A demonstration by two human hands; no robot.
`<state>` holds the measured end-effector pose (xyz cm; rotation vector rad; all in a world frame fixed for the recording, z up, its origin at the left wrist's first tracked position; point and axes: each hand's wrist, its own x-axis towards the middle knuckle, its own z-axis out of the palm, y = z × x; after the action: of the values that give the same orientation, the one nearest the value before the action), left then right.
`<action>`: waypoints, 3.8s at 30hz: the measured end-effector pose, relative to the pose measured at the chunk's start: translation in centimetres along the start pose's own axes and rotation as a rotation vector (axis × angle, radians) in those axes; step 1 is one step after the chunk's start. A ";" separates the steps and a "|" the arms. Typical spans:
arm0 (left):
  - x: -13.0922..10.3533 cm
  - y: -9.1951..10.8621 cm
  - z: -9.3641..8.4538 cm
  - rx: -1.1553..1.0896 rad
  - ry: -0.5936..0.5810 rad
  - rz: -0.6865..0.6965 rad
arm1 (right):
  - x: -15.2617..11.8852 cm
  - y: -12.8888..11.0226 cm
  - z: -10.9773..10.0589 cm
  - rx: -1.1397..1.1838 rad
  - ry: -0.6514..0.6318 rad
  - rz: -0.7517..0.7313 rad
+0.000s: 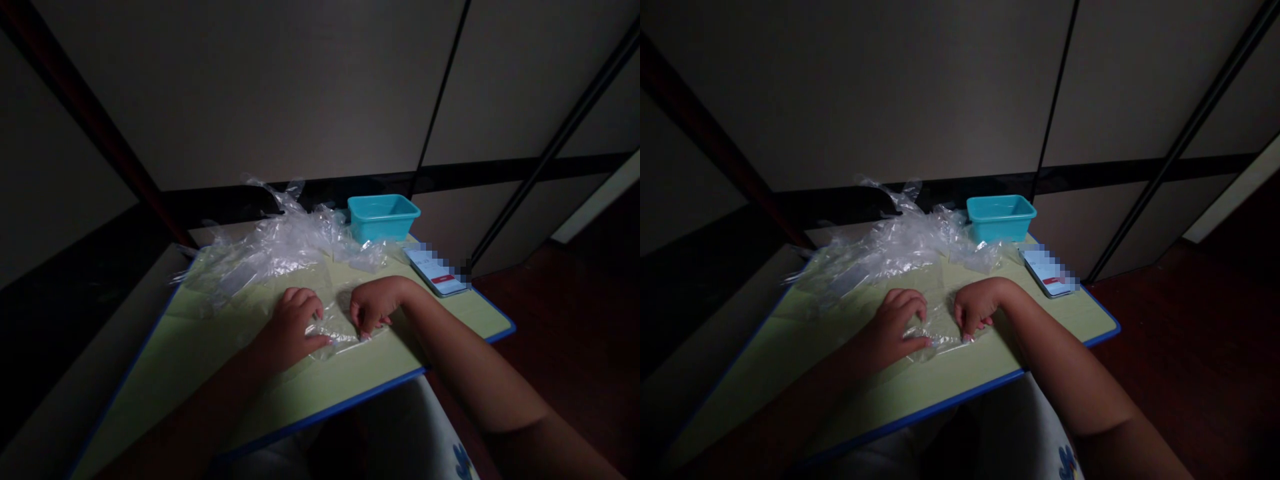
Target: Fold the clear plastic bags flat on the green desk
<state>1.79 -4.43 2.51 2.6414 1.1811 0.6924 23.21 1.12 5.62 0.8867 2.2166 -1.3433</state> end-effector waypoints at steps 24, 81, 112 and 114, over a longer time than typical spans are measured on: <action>-0.3 -0.3 0.2 -0.031 -0.157 0.171 | -2.3 1.0 2.0 -0.083 0.312 -0.025; -0.1 -2.1 0.0 0.094 -0.377 0.160 | -3.8 3.6 9.9 -0.308 1.184 -0.085; 0.0 -2.5 0.8 0.121 -0.133 0.081 | -2.9 2.2 10.2 -0.225 1.188 -0.212; -0.1 -2.7 1.0 0.138 -0.131 0.089 | -2.9 2.1 10.2 -0.230 1.172 -0.225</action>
<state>0.40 -2.71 0.74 2.8182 1.1189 0.4590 26.93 -8.15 1.40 1.6334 3.2958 -0.6053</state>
